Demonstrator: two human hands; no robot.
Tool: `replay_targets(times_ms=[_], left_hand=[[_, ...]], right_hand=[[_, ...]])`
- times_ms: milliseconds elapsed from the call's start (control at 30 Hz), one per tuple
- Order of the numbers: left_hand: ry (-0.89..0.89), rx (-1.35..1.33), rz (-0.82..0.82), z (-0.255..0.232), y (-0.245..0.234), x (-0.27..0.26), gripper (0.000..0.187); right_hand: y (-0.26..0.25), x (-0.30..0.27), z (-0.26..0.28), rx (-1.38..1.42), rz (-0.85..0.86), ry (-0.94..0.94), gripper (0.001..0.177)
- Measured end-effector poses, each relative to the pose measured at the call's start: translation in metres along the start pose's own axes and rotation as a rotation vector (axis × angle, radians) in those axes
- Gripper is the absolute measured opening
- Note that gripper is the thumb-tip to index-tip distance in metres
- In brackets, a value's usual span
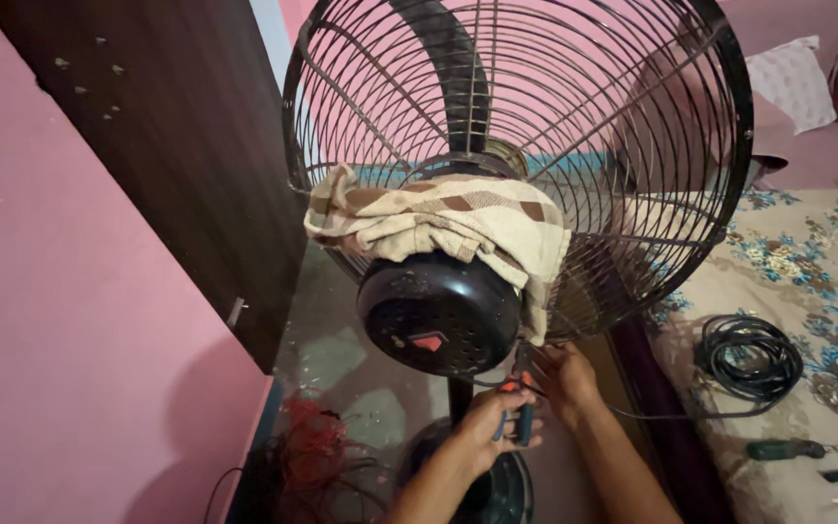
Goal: The person uses pliers to adjust a wire on the fan's motor housing, then uses a screwdriver to tighten a screw on the fan's front grille. The person works on a standing fan in a room with pink walls.
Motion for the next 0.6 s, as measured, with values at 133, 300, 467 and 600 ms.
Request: replay_targets(times_ms=[133, 300, 467, 600], left_hand=[[-0.021, -0.006, 0.084, 0.003, -0.003, 0.004, 0.026], [-0.060, -0.067, 0.153, 0.006, -0.004, 0.010, 0.029], [-0.089, -0.113, 0.129, 0.006, -0.008, 0.016, 0.030], [-0.078, -0.102, 0.150, 0.004, -0.007, 0.017, 0.031]], right_hand=[[-0.001, 0.002, 0.006, -0.023, 0.003, -0.041, 0.032], [-0.001, 0.002, 0.010, -0.091, -0.018, -0.038, 0.030], [-0.001, 0.001, 0.010, -0.168, -0.073, -0.022, 0.029], [-0.002, 0.004, 0.005, -0.183, -0.110, -0.029, 0.029]])
Point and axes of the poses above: each hand's wrist, its own x-axis towards the middle knuckle, its own y-axis out of the palm, z = x × y, the point moved 5 cm from there along x, towards the middle knuckle, and after that the axes turned 13 degrees about -y, right-handed, at the moved point
